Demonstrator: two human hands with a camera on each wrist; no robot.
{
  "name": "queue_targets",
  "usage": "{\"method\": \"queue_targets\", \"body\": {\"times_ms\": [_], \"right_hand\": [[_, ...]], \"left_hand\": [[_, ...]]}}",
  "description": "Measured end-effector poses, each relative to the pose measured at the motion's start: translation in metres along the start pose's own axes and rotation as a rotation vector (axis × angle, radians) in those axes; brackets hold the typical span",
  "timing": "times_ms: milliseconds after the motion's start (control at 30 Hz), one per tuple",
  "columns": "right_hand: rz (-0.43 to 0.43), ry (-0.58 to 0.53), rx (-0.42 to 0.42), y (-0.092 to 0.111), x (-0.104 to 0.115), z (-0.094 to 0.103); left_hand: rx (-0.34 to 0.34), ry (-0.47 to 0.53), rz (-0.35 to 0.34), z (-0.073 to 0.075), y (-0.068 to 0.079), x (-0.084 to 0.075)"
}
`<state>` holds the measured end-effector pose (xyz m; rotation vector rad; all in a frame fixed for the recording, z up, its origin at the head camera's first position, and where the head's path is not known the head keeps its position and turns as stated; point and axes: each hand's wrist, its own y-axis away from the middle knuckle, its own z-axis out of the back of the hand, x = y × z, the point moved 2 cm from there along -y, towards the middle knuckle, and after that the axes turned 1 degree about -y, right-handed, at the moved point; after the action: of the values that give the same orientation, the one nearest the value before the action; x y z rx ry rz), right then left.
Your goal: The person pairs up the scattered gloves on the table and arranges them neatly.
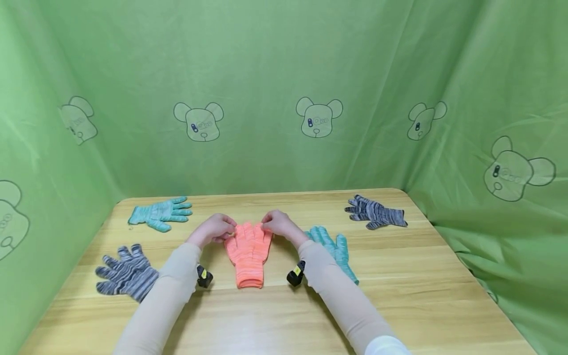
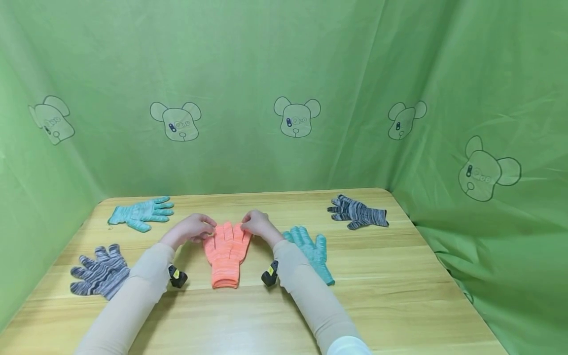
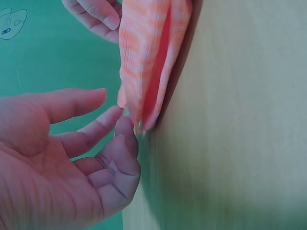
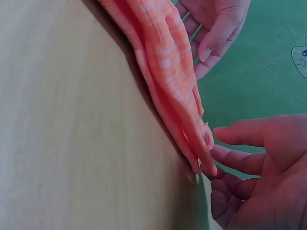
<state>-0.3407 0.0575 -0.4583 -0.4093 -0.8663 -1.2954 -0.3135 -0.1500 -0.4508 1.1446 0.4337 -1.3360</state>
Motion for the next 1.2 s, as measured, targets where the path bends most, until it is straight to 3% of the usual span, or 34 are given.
{"method": "queue_targets", "body": {"times_ms": [200,600,867,1200], "right_hand": [[0.022,-0.055,-0.007,-0.002,-0.003,-0.002],[0.033,-0.009,-0.049,-0.002,-0.004,-0.008],[0.131,-0.008,-0.074,-0.004,0.005,-0.007],[0.108,-0.010,-0.029,-0.009,0.004,-0.013]], "left_hand": [[-0.017,0.039,0.003,0.001,-0.002,0.002],[0.003,0.054,-0.020,-0.003,-0.004,0.007],[-0.010,0.124,-0.034,-0.001,-0.009,0.007],[-0.035,0.063,-0.022,0.001,-0.007,0.006]]}}
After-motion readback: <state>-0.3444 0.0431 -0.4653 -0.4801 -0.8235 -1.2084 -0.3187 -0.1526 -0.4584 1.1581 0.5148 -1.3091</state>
